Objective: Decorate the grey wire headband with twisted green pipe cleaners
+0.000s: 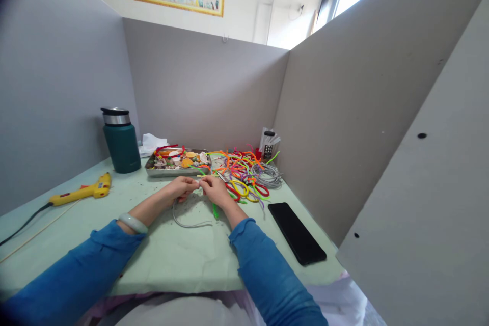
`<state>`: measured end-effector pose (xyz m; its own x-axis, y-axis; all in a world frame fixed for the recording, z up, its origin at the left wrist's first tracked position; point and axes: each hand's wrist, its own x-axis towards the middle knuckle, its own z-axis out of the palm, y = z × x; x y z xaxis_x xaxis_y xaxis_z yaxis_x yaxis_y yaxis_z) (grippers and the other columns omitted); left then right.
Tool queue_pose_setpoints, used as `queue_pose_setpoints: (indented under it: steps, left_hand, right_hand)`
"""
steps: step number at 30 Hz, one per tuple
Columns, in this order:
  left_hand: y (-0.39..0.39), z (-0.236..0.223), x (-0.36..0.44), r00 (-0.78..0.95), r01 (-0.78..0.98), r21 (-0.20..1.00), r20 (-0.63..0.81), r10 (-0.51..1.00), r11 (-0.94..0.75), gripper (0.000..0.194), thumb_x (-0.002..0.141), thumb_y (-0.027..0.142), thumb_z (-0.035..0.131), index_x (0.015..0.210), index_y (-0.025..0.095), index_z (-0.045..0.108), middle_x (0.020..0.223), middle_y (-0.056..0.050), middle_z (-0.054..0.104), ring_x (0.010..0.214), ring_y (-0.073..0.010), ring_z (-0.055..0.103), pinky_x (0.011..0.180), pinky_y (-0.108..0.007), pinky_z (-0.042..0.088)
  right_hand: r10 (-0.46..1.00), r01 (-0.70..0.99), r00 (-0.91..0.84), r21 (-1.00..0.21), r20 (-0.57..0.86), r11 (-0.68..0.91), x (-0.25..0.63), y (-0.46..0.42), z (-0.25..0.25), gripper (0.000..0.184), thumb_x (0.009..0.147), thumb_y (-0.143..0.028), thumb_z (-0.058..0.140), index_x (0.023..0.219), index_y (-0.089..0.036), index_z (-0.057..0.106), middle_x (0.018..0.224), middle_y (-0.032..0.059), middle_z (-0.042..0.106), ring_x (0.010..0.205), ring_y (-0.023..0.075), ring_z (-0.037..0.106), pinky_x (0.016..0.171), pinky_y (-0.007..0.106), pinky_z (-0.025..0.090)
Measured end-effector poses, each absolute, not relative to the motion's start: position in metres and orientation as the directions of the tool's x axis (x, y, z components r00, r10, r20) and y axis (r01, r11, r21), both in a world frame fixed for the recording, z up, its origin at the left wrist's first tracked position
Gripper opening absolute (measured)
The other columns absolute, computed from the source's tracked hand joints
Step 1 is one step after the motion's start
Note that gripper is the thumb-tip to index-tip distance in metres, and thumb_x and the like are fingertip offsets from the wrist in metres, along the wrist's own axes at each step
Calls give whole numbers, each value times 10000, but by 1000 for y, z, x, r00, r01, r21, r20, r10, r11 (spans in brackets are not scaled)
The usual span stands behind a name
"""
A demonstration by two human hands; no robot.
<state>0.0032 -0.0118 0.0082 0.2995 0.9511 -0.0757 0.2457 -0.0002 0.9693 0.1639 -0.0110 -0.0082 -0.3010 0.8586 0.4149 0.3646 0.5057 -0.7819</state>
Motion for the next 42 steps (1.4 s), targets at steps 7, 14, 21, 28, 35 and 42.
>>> queue_pose_setpoints:
  steps: [7, 14, 21, 28, 35, 42]
  left_hand:
    - [-13, 8, 3, 299, 232, 973, -76, 951, 4, 285, 631, 380, 673, 632, 171, 479, 449, 92, 280, 342, -34, 230, 339, -211, 185]
    - [-15, 10, 3, 311, 222, 975, -78, 947, 7, 323, 621, 412, 691, 621, 167, 480, 444, 93, 275, 346, -31, 227, 347, -211, 185]
    - [-18, 13, 5, 321, 199, 980, -97, 942, 34, 347, 618, 417, 696, 617, 176, 446, 444, 97, 275, 338, -27, 218, 349, -215, 171]
    - [-16, 13, 4, 331, 183, 980, -141, 933, 83, 317, 643, 366, 679, 609, 183, 423, 430, 100, 264, 329, -28, 200, 355, -215, 151]
    - [-12, 9, 2, 378, 134, 985, -149, 914, 105, 254, 671, 318, 636, 640, 186, 421, 454, 96, 287, 335, -25, 181, 364, -209, 144]
    - [-14, 11, 3, 391, 134, 986, -148, 908, 103, 297, 657, 345, 661, 621, 189, 411, 448, 103, 263, 342, -26, 177, 367, -213, 144]
  right_hand:
    - [867, 363, -289, -792, 406, 491, 163, -11, -9, 180, 827, -295, 473, 724, -170, 551, 539, -32, 516, 507, 96, 455, 516, 203, 353]
    - [872, 377, -288, -791, 396, 483, 163, -12, -7, 175, 825, -283, 477, 730, -164, 562, 536, -29, 520, 504, 95, 459, 503, 199, 353]
    - [870, 387, -277, -781, 408, 489, 164, -9, -9, 176, 826, -291, 475, 740, -164, 561, 536, -32, 518, 492, 91, 449, 495, 197, 335]
    - [869, 392, -282, -777, 407, 492, 164, -8, -9, 192, 828, -303, 472, 736, -161, 564, 538, -31, 520, 500, 92, 455, 508, 197, 342]
    - [862, 398, -291, -767, 415, 504, 164, -10, -8, 204, 831, -307, 465, 731, -162, 569, 537, -33, 517, 503, 90, 454, 506, 193, 339]
    - [860, 391, -283, -768, 424, 507, 165, -9, -9, 204, 833, -314, 464, 728, -165, 555, 538, -37, 518, 495, 88, 449, 507, 193, 337]
